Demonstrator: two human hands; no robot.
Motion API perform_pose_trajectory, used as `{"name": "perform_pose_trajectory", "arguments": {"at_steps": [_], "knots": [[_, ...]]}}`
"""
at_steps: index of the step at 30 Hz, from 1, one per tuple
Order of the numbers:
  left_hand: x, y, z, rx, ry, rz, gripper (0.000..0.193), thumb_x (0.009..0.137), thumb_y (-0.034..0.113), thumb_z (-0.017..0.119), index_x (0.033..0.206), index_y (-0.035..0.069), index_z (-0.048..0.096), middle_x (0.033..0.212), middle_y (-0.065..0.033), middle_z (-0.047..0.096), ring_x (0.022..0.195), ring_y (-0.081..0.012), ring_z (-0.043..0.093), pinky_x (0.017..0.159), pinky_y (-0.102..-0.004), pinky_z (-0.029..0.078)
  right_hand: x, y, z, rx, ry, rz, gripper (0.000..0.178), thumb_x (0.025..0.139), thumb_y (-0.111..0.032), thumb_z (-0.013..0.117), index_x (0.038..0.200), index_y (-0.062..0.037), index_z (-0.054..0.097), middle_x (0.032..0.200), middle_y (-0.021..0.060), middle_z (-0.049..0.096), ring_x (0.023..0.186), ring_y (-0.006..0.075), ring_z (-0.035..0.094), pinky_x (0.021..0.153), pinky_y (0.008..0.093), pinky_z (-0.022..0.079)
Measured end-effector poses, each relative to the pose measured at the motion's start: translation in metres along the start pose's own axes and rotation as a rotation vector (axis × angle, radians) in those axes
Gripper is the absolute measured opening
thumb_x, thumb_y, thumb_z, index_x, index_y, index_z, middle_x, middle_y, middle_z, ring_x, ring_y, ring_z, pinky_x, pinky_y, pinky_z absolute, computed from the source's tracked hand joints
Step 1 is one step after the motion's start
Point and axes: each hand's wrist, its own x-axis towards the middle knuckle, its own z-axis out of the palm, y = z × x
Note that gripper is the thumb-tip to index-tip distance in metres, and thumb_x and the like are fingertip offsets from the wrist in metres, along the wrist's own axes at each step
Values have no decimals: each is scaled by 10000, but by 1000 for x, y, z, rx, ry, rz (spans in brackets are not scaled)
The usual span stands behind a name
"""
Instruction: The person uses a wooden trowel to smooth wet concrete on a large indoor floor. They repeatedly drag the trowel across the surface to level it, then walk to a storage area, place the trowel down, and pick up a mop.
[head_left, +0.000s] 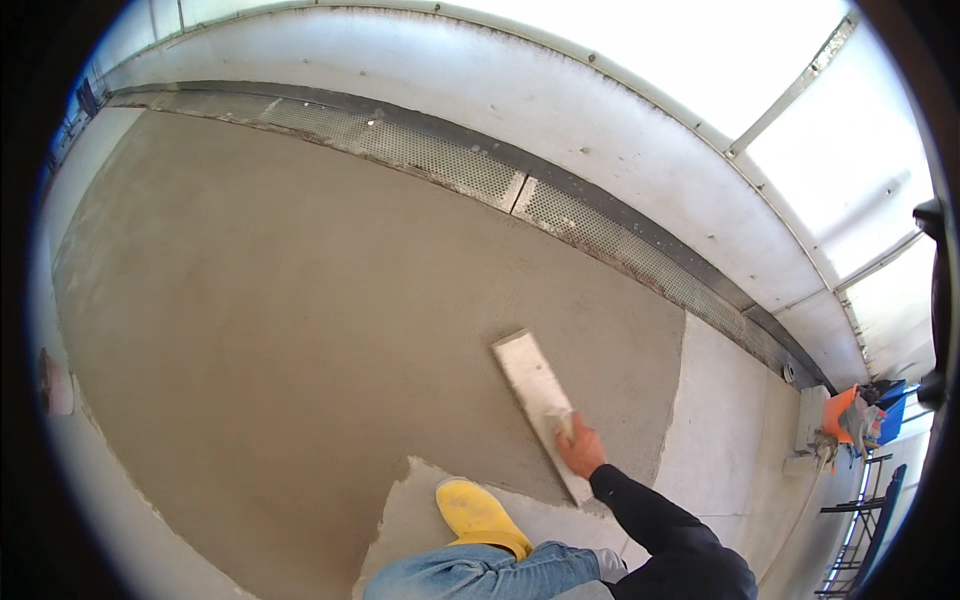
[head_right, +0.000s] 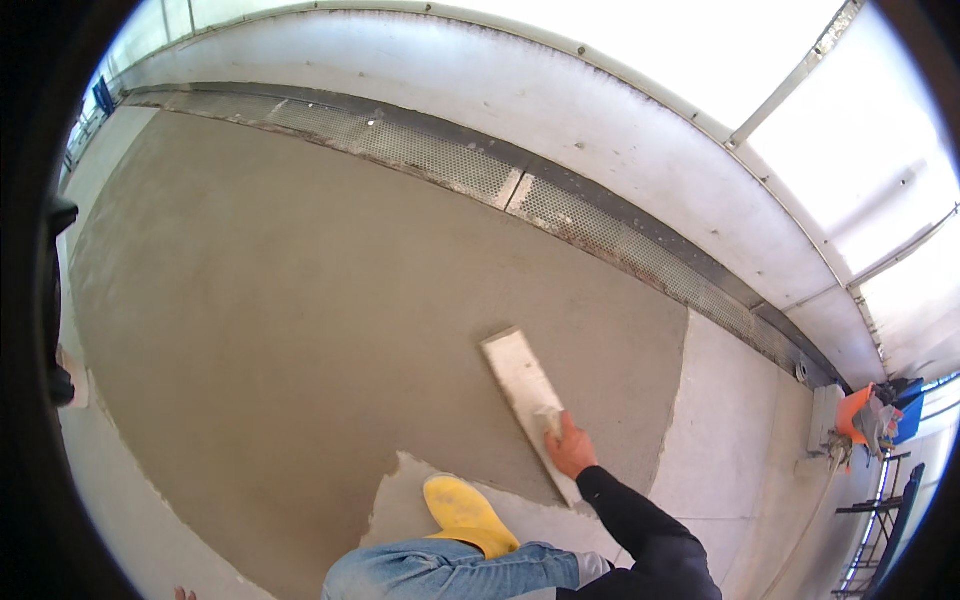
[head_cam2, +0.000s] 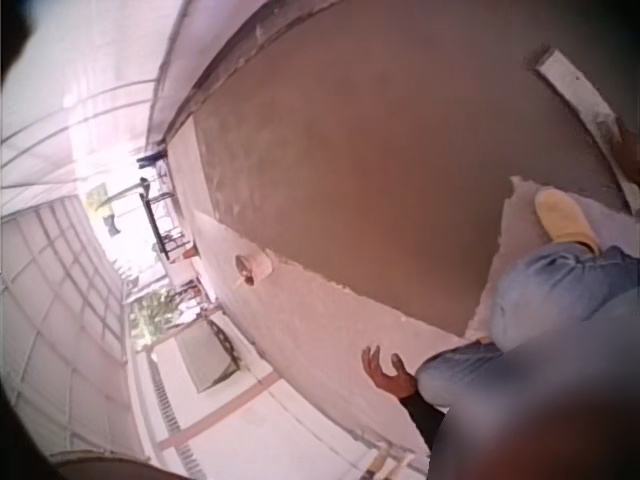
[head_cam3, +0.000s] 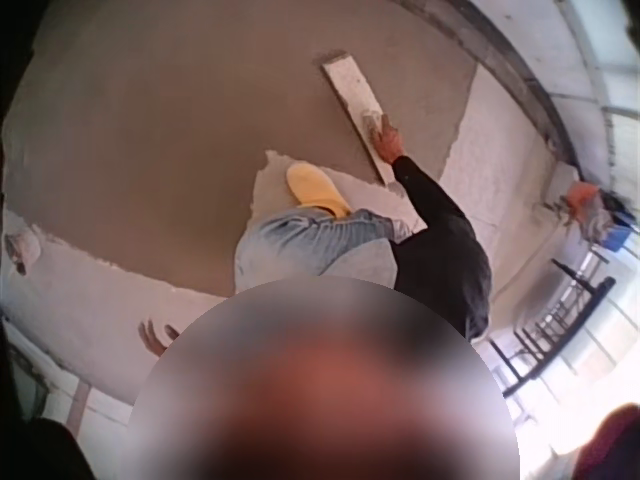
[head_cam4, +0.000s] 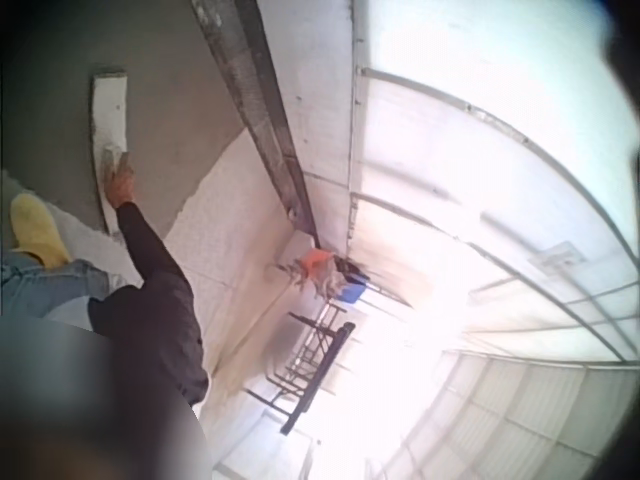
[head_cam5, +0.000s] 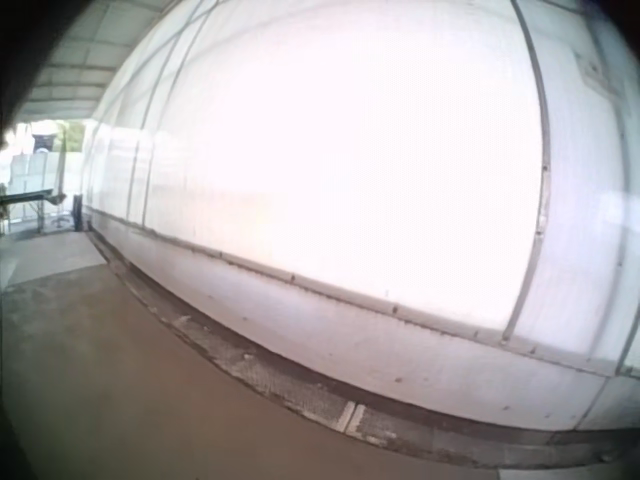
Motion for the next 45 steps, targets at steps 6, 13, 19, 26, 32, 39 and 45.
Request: {"name": "perform_pose_trajectory", "arguments": {"at_steps": [6,13,19,26,32,39,45], "knots": [[6,-4,9,-37,-22,50,448,970,374,622,1208,-3,648,1343,-234,565,1268,-410,511,1068,-528,388,128,-9,-34,265,249,217,599,923,-316,592,1356,62,424,968,346,660,910,484,664,798,537,535],[20,5,23,-86,-30,102,429,976,353,616,1209,-6,647,1341,-239,564,1269,-413,509,1068,-530,388,29,-74,-4,21,-209,-86,589,954,-351,546,1378,35,412,1022,315,665,957,456,673,828,526,537],[18,0,22,-81,-49,98,419,976,342,618,1205,-7,645,1336,-246,562,1263,-416,512,1065,-529,393,18,69,-24,15,302,286,668,918,-375,574,1427,17,388,1000,331,659,958,497,643,854,560,510],[14,-5,9,-56,-69,94,395,959,295,647,1223,1,635,1341,-242,557,1269,-425,503,1064,-524,399,164,55,-52,600,457,482,507,908,-279,604,1282,16,429,996,311,666,740,454,691,632,485,584],[-1,1,-18,-31,-114,37,370,934,221,655,1255,40,630,1383,-233,528,1299,-423,481,1073,-514,395,221,-202,40,206,68,-135,621,911,-285,581,1395,36,361,946,294,684,710,406,702,667,475,583],[-25,8,-42,38,-115,-53,404,915,262,678,1260,55,636,1388,-218,535,1306,-418,481,1075,-509,393,192,-430,120,118,-343,-534,593,902,-254,580,1377,17,350,1012,357,642,973,502,634,857,556,506],[-47,11,-63,55,-48,-165,405,927,270,664,1252,31,634,1385,-234,539,1300,-425,491,1070,-513,395,156,-357,98,-87,-374,-586,597,927,-288,545,1405,3,336,1054,342,642,984,496,631,864,554,504]]}}
